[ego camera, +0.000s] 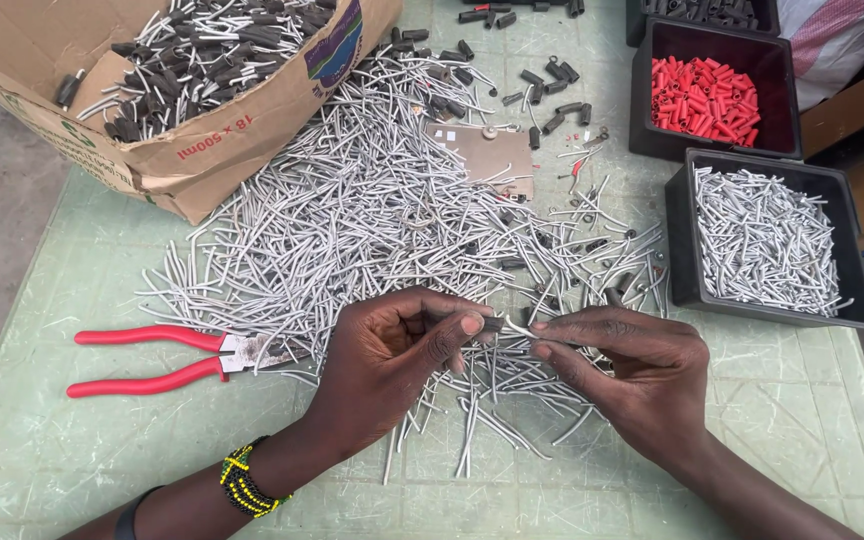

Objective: Assembling cable clips by inserting metal nails into plastic housings

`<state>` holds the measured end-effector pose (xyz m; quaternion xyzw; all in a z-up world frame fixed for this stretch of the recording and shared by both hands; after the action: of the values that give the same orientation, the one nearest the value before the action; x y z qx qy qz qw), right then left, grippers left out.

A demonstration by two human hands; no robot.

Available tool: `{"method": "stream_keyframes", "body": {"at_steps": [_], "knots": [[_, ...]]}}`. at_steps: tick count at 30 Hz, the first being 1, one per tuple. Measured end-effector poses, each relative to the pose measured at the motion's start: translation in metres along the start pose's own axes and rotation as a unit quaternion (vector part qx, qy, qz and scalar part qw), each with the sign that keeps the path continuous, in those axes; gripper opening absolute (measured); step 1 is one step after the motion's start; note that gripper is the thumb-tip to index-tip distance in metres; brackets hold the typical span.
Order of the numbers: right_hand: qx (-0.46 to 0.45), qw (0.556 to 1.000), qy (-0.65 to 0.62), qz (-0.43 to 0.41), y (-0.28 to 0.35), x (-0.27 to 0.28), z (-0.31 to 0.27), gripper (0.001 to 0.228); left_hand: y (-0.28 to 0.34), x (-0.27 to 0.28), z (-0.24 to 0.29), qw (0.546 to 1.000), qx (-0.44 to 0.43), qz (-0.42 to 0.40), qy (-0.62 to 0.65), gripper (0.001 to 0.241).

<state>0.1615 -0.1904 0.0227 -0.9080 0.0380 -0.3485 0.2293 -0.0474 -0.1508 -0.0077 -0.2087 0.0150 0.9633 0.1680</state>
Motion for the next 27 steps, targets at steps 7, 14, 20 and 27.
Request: {"method": "stream_keyframes", "body": {"at_steps": [7, 14, 20, 27], "knots": [[0.037, 0.999, 0.027, -0.015, -0.004, 0.003, -0.01, 0.008, 0.0, 0.002, -0.002, 1.0, -0.006, -0.007, -0.027, 0.021], [0.063, 0.996, 0.06, -0.028, -0.003, 0.005, -0.016, 0.014, 0.001, 0.004, -0.005, 1.0, -0.006, -0.011, -0.022, 0.018], [0.131, 0.987, 0.086, -0.045, 0.0, 0.01, -0.014, 0.016, -0.001, 0.005, -0.006, 0.999, -0.002, -0.009, -0.051, 0.015], [0.143, 0.986, 0.079, -0.026, 0.005, 0.003, -0.015, 0.014, 0.001, 0.0, 0.001, 0.99, -0.04, -0.026, -0.133, 0.012]]}}
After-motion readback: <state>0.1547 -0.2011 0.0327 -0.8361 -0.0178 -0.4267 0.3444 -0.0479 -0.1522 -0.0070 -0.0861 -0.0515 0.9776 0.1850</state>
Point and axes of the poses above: each hand's wrist, its own y-axis away from the middle knuckle, its own x-axis out of the back of the hand, z = x × y, the point moved 2 cm from there along -y, towards the middle knuckle, and after that the axes turned 6 degrees about y, right-handed, at the moved point
